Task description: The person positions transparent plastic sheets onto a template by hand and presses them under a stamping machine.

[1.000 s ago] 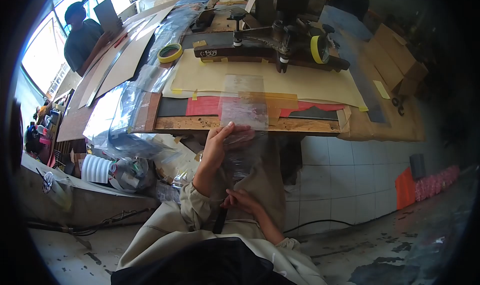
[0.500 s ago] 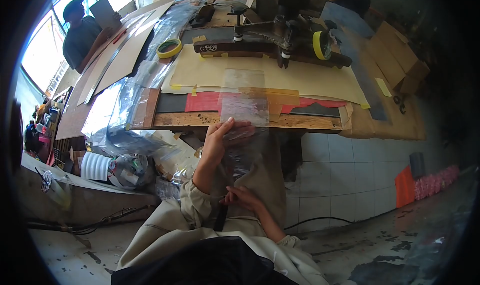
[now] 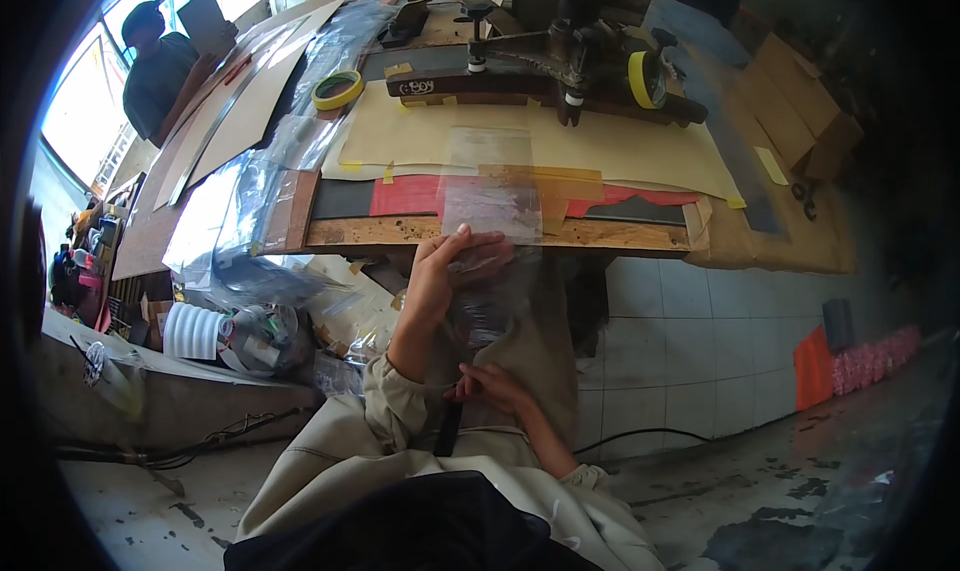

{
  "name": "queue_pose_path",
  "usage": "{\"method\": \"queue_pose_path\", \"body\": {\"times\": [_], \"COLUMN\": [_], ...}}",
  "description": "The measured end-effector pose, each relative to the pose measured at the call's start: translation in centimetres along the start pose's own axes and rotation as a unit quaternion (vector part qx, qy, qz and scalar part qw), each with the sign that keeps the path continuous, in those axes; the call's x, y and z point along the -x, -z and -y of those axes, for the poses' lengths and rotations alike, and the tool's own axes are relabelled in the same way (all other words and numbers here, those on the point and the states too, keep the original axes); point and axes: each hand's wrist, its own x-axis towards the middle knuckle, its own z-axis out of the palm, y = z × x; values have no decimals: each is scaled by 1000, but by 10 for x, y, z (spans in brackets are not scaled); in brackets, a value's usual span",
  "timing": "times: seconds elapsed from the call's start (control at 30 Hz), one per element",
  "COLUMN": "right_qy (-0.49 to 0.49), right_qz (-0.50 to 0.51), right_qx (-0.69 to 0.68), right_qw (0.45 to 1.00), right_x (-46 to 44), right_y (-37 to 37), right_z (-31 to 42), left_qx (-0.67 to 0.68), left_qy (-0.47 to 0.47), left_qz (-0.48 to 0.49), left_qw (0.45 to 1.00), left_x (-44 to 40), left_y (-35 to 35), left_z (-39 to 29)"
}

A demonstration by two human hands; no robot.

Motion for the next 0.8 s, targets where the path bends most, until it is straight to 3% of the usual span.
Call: {"method": "queue_pose_path", "body": {"times": [0.47,0.8], "right_qy": [24,40], "right_qz": [17,-24], "right_qx": [-4,139], "right_qw": [1000,989], "right_x": [3,10], "right_y": [7,-9], "right_z": [8,-6], "left_qx": [-13,-48], "left_qy": [21,9], "left_qz": [-9,5], "left_qw": [1000,999], "left_x": [0,-2], "left_y": [-1,3], "left_z": [-5,-1]}}
